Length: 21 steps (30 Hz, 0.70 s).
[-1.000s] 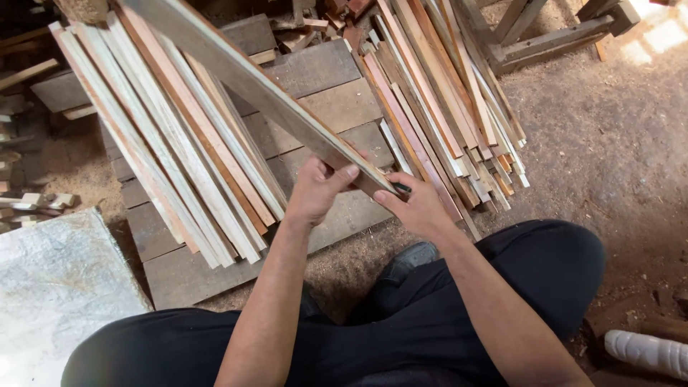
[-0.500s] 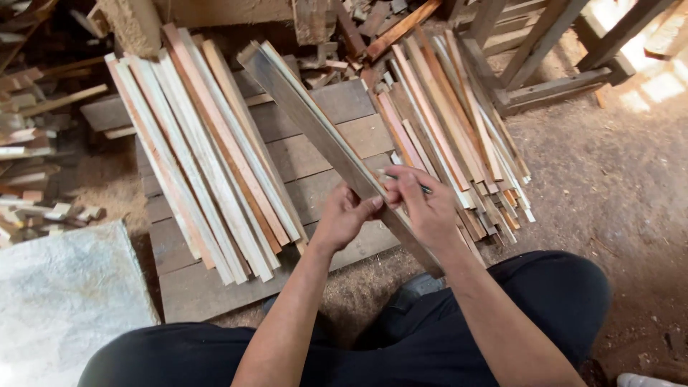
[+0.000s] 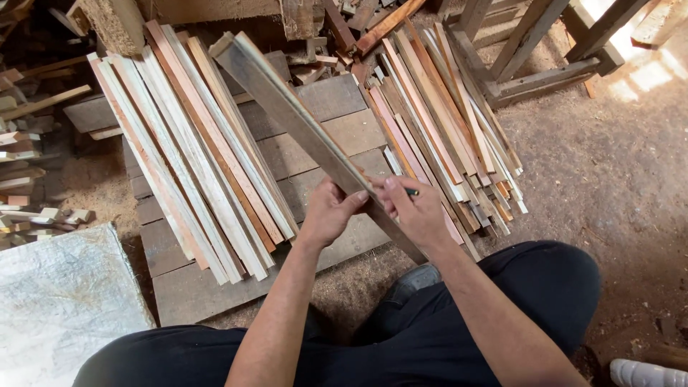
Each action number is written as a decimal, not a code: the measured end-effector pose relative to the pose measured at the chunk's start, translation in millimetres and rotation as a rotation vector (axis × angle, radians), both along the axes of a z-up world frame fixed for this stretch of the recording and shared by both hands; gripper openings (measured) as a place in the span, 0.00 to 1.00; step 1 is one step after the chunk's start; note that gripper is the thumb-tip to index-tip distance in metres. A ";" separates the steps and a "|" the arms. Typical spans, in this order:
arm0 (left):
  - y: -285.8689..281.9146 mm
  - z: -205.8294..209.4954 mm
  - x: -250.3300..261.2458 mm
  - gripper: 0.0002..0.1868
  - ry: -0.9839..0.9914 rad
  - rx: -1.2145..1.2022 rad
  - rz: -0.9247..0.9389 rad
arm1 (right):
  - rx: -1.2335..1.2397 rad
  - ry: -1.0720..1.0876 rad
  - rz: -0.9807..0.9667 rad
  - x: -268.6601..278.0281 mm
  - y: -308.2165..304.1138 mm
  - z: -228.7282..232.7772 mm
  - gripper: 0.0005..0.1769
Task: Inspect and mark wooden strips with a pencil.
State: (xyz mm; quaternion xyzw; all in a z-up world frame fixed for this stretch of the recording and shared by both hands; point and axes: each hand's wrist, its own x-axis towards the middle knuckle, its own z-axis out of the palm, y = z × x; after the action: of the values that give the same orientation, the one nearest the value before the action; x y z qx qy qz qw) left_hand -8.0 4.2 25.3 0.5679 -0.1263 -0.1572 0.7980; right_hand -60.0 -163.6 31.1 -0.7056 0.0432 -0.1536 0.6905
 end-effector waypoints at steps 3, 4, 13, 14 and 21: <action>-13.4 17.9 -13.1 0.13 0.013 -0.023 -0.049 | 0.017 -0.123 0.022 17.2 18.3 43.4 0.14; -15.8 4.5 -10.5 0.13 0.013 -0.023 -0.055 | 0.017 -0.123 0.016 21.7 21.9 49.4 0.14; 11.8 0.4 -1.0 0.16 0.029 -0.082 0.051 | -0.112 0.096 0.049 -12.0 1.0 -3.8 0.13; 12.6 -2.7 1.8 0.17 -0.015 -0.060 0.043 | -0.093 0.184 0.092 -11.6 -8.1 -14.2 0.14; -17.9 -36.7 -8.7 0.18 -0.121 0.036 -0.104 | 0.061 -0.229 -0.014 9.2 18.3 64.9 0.16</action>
State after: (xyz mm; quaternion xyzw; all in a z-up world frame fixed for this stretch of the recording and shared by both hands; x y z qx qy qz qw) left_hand -16.8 -13.8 -11.4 0.5831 -0.2010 -0.1660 0.7694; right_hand -50.8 -145.3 96.0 -0.6619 -0.0264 -0.2363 0.7109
